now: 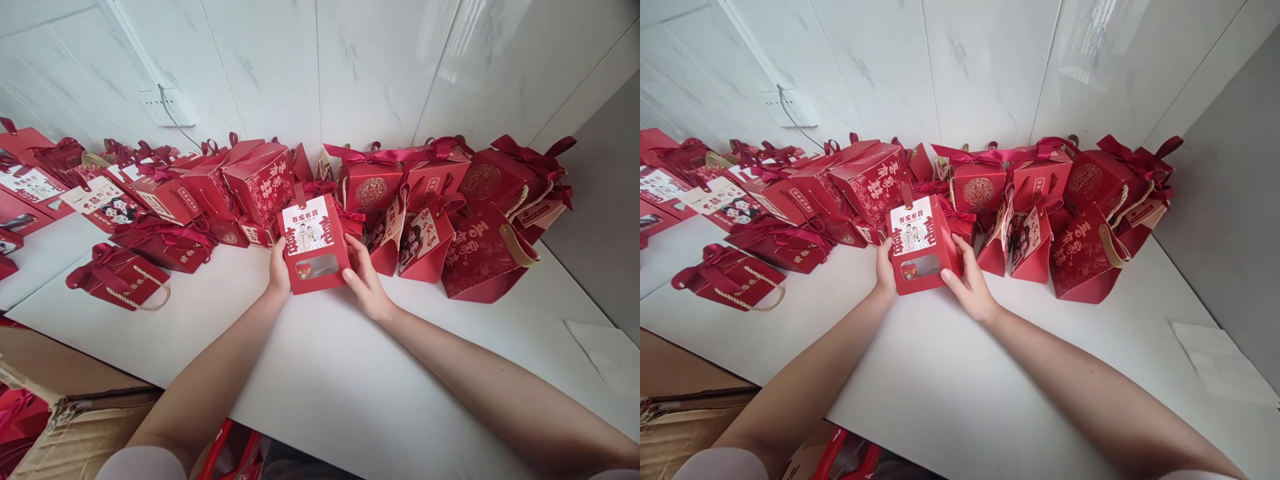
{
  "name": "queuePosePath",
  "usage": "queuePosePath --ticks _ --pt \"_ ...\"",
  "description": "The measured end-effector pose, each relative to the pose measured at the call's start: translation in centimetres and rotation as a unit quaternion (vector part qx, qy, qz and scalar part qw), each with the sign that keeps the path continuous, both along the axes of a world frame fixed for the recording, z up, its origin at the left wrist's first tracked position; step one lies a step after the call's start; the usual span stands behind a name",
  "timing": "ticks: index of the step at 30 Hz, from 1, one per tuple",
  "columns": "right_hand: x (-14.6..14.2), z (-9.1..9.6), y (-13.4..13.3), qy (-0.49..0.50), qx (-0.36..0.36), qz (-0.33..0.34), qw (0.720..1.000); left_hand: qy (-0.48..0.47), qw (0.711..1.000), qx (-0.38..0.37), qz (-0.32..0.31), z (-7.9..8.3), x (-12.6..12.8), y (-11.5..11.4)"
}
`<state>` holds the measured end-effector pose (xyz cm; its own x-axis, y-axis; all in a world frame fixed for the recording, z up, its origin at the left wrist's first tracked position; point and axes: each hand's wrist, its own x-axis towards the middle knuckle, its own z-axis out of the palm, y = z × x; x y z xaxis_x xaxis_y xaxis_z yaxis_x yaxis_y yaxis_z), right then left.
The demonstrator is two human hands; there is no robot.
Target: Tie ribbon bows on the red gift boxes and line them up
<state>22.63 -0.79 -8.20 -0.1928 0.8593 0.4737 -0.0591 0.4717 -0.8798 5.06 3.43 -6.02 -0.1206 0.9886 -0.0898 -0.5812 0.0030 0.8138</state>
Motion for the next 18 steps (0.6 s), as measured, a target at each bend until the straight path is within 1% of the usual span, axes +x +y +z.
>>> queuePosePath --ticks 2,5,7,9,11,13,15,16,18 --pt "0.1 0.2 -0.1 0.003 0.048 0.014 0.999 -0.024 0.999 -0.015 -0.034 0.6 0.1 -0.3" --pt "0.3 0.4 -0.3 -0.024 0.105 -0.006 0.994 -0.014 0.997 -0.004 -0.072 1.1 -0.1 -0.4" --pt "0.2 0.4 -0.5 -0.054 0.132 -0.043 0.989 0.040 0.997 0.031 -0.055 1.1 -0.3 -0.4" --pt "0.1 0.3 -0.6 -0.077 0.167 -0.090 0.979 0.140 0.987 0.077 -0.011 1.1 -0.5 -0.4" --pt "-0.2 0.1 -0.8 -0.093 0.202 -0.135 0.966 0.253 0.959 0.120 0.043 1.1 -0.5 -0.8" --pt "-0.5 0.0 -1.0 -0.115 0.222 -0.167 0.954 0.331 0.927 0.161 0.076 1.3 -0.2 -1.5" --pt "-0.7 0.0 -1.3 -0.141 0.233 -0.192 0.943 0.362 0.904 0.220 0.065 1.6 0.2 -2.4" --pt "-0.7 0.0 -1.4 -0.153 0.239 -0.201 0.938 0.373 0.891 0.257 0.044 1.8 0.4 -2.8" --pt "-0.6 0.1 -1.6 -0.170 0.258 -0.209 0.928 0.404 0.856 0.323 -0.004 2.2 0.7 -3.4"
